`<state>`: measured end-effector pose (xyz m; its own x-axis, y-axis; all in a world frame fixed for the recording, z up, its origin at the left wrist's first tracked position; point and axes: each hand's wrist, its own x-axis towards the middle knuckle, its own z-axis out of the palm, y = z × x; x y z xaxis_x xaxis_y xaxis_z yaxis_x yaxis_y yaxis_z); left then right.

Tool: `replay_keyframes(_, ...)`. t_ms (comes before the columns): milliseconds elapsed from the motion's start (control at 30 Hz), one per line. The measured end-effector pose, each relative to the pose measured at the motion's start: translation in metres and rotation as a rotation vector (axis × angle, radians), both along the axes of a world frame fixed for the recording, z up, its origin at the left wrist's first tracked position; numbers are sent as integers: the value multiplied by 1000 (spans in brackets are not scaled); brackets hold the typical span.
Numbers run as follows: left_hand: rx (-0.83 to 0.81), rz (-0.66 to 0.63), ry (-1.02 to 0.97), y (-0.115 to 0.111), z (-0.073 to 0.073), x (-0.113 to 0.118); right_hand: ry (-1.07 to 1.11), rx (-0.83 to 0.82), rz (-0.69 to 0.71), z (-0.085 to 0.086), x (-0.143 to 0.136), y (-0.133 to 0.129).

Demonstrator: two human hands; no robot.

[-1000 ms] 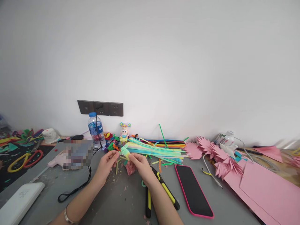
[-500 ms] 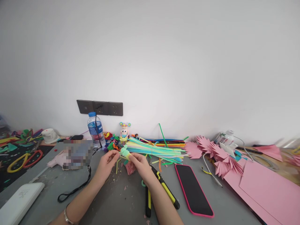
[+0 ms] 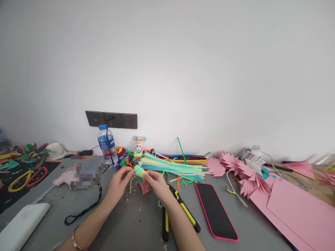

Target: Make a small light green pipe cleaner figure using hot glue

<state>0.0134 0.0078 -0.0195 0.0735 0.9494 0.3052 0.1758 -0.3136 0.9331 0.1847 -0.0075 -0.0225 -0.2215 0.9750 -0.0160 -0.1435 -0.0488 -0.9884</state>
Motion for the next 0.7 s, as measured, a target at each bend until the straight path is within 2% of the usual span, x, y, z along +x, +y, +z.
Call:
replay_keyframes(300, -3, 13, 8, 0, 0, 0, -9, -11, -13, 4, -1, -2)
replay_keyframes(700, -60, 43, -41, -2, 4, 2, 37, -15, -2, 1, -1, -1)
